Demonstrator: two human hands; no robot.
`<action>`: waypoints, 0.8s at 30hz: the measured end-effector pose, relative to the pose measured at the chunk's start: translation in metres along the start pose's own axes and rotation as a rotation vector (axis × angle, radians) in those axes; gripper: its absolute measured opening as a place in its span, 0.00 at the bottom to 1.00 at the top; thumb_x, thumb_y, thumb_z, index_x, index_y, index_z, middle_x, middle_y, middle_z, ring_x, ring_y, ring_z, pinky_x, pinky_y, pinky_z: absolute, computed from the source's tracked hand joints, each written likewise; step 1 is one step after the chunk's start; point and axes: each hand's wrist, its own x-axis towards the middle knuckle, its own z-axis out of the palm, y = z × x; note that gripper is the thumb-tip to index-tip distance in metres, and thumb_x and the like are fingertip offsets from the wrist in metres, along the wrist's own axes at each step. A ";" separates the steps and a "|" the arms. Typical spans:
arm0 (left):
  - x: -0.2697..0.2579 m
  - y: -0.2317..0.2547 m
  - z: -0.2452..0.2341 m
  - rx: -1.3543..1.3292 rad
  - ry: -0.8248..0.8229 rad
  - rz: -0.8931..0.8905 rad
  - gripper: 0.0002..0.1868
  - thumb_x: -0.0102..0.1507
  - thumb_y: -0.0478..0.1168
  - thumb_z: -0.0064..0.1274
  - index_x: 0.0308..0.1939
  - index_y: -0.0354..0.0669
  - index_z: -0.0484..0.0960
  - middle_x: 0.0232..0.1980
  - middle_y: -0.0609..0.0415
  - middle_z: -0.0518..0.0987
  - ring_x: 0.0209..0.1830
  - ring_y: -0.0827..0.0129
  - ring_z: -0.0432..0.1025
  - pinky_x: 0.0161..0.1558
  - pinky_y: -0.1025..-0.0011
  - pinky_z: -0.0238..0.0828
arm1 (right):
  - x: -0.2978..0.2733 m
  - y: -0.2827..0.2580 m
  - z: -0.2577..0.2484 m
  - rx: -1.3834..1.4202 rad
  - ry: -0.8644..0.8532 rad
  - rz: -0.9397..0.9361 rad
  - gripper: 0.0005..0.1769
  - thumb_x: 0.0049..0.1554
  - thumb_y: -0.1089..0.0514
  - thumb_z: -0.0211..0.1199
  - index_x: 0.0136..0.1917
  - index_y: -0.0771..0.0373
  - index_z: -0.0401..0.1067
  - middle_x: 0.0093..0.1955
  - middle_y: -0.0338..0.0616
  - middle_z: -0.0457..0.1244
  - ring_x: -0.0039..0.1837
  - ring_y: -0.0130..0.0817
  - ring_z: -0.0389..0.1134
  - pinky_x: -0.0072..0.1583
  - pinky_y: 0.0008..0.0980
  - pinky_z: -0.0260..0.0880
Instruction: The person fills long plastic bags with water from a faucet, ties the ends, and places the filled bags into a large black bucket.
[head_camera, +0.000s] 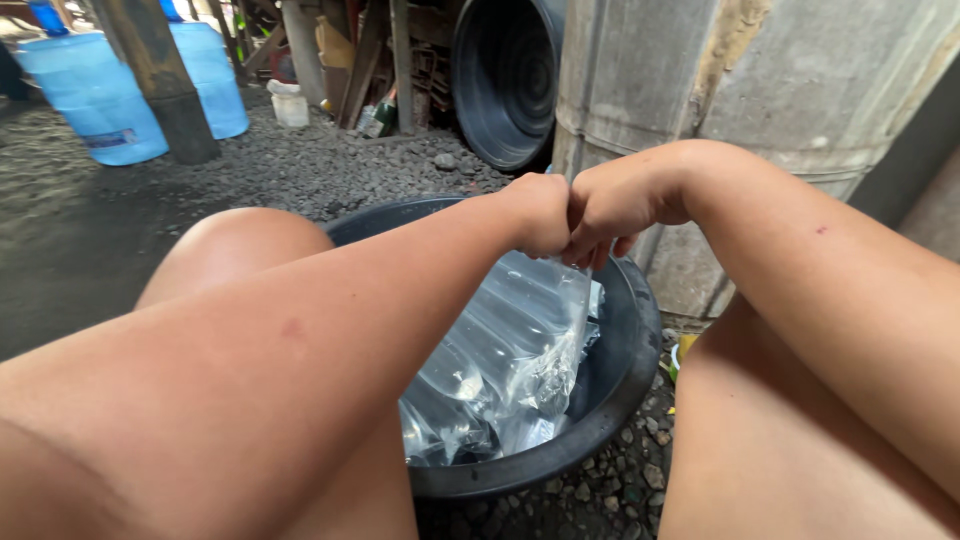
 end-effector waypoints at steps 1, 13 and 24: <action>-0.001 0.001 0.000 -0.003 0.000 0.008 0.07 0.53 0.38 0.63 0.32 0.39 0.89 0.30 0.49 0.86 0.30 0.67 0.83 0.35 0.68 0.81 | -0.002 0.000 0.001 0.000 0.002 0.008 0.19 0.55 0.49 0.68 0.57 0.57 0.80 0.54 0.41 0.75 0.59 0.32 0.75 0.60 0.37 0.73; -0.013 0.016 0.004 -0.148 -0.132 0.069 0.08 0.55 0.37 0.65 0.35 0.37 0.89 0.33 0.51 0.86 0.30 0.69 0.82 0.34 0.73 0.82 | -0.014 0.008 0.013 0.005 -0.059 0.050 0.20 0.56 0.49 0.66 0.58 0.61 0.79 0.55 0.42 0.75 0.57 0.34 0.76 0.59 0.36 0.74; -0.010 -0.015 0.007 -0.149 -0.350 -0.008 0.12 0.55 0.28 0.61 0.43 0.39 0.89 0.44 0.50 0.86 0.36 0.68 0.82 0.37 0.73 0.83 | 0.017 -0.008 0.030 0.059 -0.104 0.092 0.20 0.57 0.45 0.65 0.55 0.60 0.78 0.52 0.40 0.73 0.53 0.35 0.77 0.55 0.36 0.73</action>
